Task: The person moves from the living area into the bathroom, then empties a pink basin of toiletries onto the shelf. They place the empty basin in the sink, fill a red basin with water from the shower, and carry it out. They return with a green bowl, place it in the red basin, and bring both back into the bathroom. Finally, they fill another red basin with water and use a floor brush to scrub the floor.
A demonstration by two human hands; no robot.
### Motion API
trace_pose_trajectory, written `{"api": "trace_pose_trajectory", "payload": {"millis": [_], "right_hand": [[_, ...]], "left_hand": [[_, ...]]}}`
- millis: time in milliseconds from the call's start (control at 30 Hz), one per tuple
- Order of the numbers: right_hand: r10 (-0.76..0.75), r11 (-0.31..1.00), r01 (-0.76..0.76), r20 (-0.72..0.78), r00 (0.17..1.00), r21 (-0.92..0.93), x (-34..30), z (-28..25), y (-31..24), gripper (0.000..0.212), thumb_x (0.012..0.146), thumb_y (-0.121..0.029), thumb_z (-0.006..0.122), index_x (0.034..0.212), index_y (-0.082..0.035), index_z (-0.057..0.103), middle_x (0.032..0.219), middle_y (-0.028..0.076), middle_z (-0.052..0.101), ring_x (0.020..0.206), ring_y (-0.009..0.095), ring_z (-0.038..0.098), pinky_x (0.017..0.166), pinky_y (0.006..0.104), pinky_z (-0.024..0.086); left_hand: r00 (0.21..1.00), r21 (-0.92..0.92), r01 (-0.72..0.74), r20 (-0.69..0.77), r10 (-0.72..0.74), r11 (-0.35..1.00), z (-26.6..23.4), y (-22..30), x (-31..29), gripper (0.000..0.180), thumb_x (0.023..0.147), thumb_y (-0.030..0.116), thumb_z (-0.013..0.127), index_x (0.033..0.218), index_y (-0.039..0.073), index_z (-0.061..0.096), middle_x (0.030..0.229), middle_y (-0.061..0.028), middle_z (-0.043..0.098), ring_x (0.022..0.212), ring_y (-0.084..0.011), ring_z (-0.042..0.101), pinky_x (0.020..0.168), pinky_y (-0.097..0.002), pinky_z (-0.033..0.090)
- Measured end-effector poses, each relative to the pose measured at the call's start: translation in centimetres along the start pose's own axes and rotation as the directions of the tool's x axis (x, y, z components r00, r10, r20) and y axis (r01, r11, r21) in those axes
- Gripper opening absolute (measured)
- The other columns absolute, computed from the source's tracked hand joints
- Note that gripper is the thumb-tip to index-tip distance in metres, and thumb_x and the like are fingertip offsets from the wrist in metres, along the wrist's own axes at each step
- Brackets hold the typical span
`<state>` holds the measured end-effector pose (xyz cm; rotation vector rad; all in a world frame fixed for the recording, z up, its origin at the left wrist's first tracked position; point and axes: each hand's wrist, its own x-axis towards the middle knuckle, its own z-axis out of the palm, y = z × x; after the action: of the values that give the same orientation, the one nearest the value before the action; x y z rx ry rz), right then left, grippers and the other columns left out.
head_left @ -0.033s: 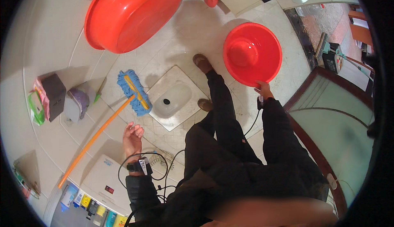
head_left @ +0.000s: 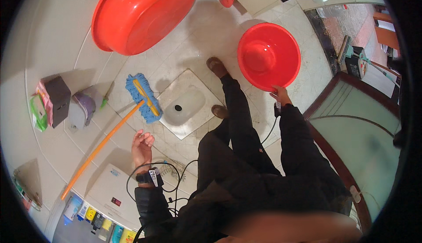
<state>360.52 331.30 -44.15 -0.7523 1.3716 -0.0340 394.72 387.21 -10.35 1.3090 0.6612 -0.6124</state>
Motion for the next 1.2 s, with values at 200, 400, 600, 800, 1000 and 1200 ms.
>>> {"api": "trace_pose_trajectory", "payload": {"millis": [200, 400, 600, 800, 1000, 1200], "right_hand": [[-0.202, 0.952, 0.263, 0.324, 0.924, -0.156, -3.1, 6.6, -0.9, 0.032, 0.078, -0.013, 0.073, 0.105, -0.004, 0.059, 0.097, 0.012, 0.064, 0.084, 0.026, 0.066, 0.077, 0.0412, 0.059], [-0.009, 1.0, 0.015, 0.193, 0.981, -0.026, -1.5, 18.2, -2.9, 0.036, 0.082, -0.016, 0.073, 0.113, -0.006, 0.058, 0.105, 0.011, 0.063, 0.091, 0.027, 0.064, 0.075, 0.0405, 0.059], [-0.027, 0.989, 0.062, 0.251, 0.968, -0.133, -1.1, 25.3, -7.6, 0.037, 0.082, -0.02, 0.072, 0.114, -0.009, 0.056, 0.1, 0.009, 0.062, 0.085, 0.024, 0.062, 0.075, 0.0426, 0.057], [0.222, 0.973, -0.172, 0.417, 0.881, -0.155, 1.9, 27.2, -7.0, 0.031, 0.086, -0.023, 0.067, 0.11, -0.008, 0.057, 0.102, 0.012, 0.063, 0.089, 0.027, 0.063, 0.087, 0.043, 0.054], [0.321, 0.873, -0.051, 0.492, 0.809, -0.486, 1.7, 28.8, -6.3, 0.019, 0.087, -0.02, 0.06, 0.101, -0.007, 0.06, 0.101, 0.012, 0.067, 0.089, 0.026, 0.064, 0.088, 0.0421, 0.053], [0.454, 0.368, 0.035, 0.212, 0.866, -0.929, 1.7, 39.8, -3.9, 0.02, 0.077, -0.015, 0.066, 0.094, -0.005, 0.062, 0.08, 0.01, 0.065, 0.069, 0.024, 0.065, 0.066, 0.0406, 0.058]], "left_hand": [[0.996, -0.079, -0.003, -0.088, -0.004, 0.997, -2.3, -1.4, -3.6, 0.03, 0.088, 0.016, 0.058, 0.114, 0.003, 0.054, 0.092, -0.0121, 0.069, 0.082, -0.0228, 0.068, 0.082, -0.0359, 0.054], [0.991, -0.134, -0.036, -0.129, 0.019, 0.99, -6.1, -3.1, -4.7, 0.03, 0.086, 0.015, 0.059, 0.115, 0.005, 0.055, 0.093, -0.0114, 0.069, 0.082, -0.0228, 0.068, 0.083, -0.0368, 0.054], [0.988, -0.224, -0.006, -0.153, -0.029, 0.975, -8.8, -4.6, -6.0, 0.029, 0.086, 0.012, 0.058, 0.114, 0.005, 0.056, 0.095, -0.0125, 0.068, 0.083, -0.0233, 0.067, 0.083, -0.0367, 0.054], [0.975, -0.253, -0.052, -0.222, -0.005, 0.966, -12.5, -7.9, -7.3, 0.031, 0.088, 0.019, 0.06, 0.113, 0.003, 0.057, 0.097, -0.0138, 0.068, 0.082, -0.0239, 0.068, 0.081, -0.0355, 0.054], [0.919, -0.376, -0.125, -0.393, -0.036, 0.918, -13.2, -9.2, -8.6, 0.031, 0.089, 0.02, 0.058, 0.115, 0.002, 0.056, 0.093, -0.0139, 0.069, 0.076, -0.0231, 0.07, 0.077, -0.0357, 0.056], [0.708, -0.463, -0.223, -0.681, -0.184, 0.858, -13.1, -9.3, -10.8, 0.029, 0.086, 0.011, 0.056, 0.113, 0.002, 0.055, 0.092, -0.0137, 0.069, 0.078, -0.0222, 0.069, 0.077, -0.0351, 0.057]]}}
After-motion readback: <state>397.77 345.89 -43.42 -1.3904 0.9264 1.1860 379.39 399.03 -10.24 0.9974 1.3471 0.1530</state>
